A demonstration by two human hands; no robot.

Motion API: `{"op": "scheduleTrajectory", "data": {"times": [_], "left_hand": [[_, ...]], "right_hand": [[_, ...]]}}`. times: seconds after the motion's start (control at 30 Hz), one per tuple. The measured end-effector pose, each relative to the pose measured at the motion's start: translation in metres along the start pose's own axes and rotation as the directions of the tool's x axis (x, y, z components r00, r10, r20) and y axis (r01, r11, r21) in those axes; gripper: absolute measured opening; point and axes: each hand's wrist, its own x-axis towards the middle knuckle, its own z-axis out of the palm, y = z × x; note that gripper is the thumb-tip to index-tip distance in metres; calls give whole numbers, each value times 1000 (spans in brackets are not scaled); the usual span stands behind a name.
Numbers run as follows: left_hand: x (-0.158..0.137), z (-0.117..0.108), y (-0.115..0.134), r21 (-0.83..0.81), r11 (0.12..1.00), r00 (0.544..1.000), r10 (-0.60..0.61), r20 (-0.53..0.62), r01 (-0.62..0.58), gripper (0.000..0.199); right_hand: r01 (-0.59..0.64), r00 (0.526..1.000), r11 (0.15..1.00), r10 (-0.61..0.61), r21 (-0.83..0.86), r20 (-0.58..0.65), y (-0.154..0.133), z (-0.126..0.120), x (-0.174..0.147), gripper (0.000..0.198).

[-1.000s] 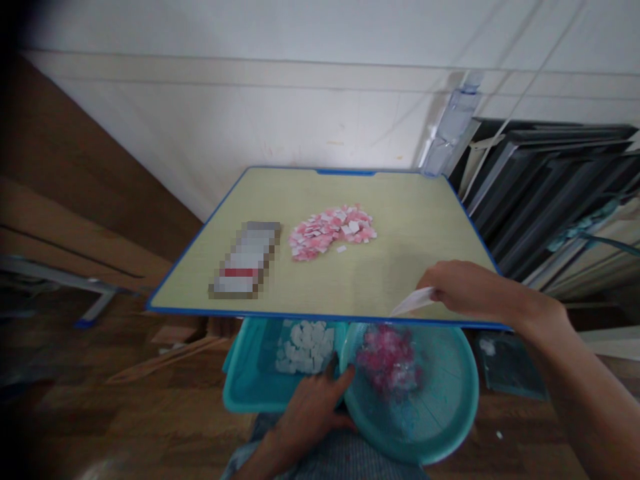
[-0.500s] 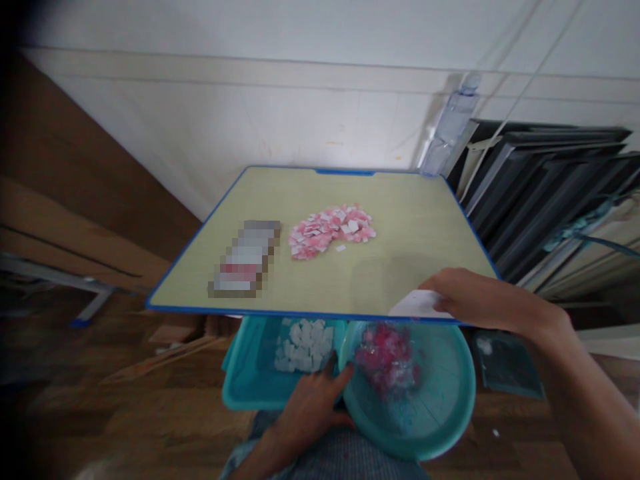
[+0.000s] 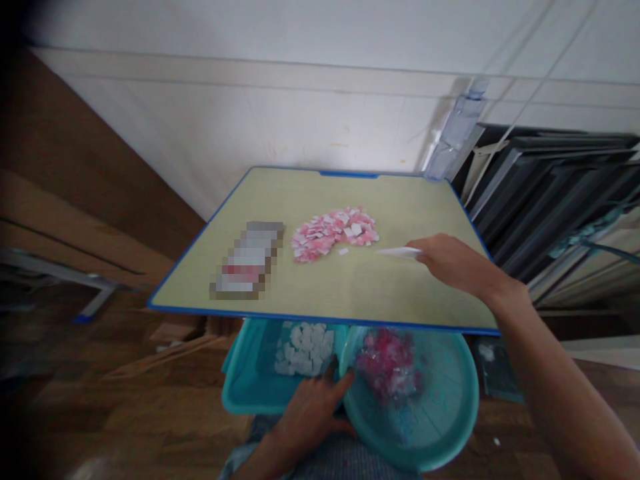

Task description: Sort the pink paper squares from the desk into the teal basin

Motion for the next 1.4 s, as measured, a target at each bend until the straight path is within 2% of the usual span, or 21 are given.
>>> {"op": "scheduleTrajectory", "data": {"times": [0.13, 0.27, 0.37, 0.5, 0.63, 0.8, 0.93, 1.07, 1.23, 1.4], "left_hand": [[0, 0, 0, -2, 1000, 1000, 9, -28, -9, 87], [-1, -2, 0, -13, 1000, 1000, 15, -17, -16, 87], [0, -3, 0, -16, 1000, 1000, 14, 4, -14, 89], [1, -1, 0, -20, 1000, 1000, 0, 6, 1, 88], [1, 1, 0, -9, 1000, 1000, 0, -3, 0, 91], [0, -1, 1, -6, 1000, 999, 15, -43, -16, 90], [0, -1, 1, 10, 1000, 999, 16, -37, -16, 93], [0, 1, 0, 5, 1000, 998, 26, -52, -26, 90], [0, 3, 0, 4, 1000, 998, 25, -61, -25, 89], [2, 5, -1, 4, 1000, 997, 26, -79, -26, 85]], "right_hand": [[-49, 998, 995, 45, -82, -41, -5, 20, 27, 48], [-57, 998, 986, 53, -157, -30, -8, 29, 35, 57], [-43, 999, 982, 44, -185, -2, -10, 26, 36, 56], [-109, 994, 969, 103, -223, -38, -12, 19, 42, 56], [-60, 997, 975, 68, -216, 31, -11, 14, 44, 49], [-95, 994, 967, 103, -235, 23, -9, 12, 49, 50], [-70, 994, 974, 87, -218, 67, -9, 11, 50, 47], [-85, 993, 974, 101, -211, 66, -7, 10, 47, 50], [-36, 989, 985, 60, -170, 139, -2, 14, 39, 45], [-34, 987, 982, 62, -187, 147, -4, 18, 32, 51]]}}
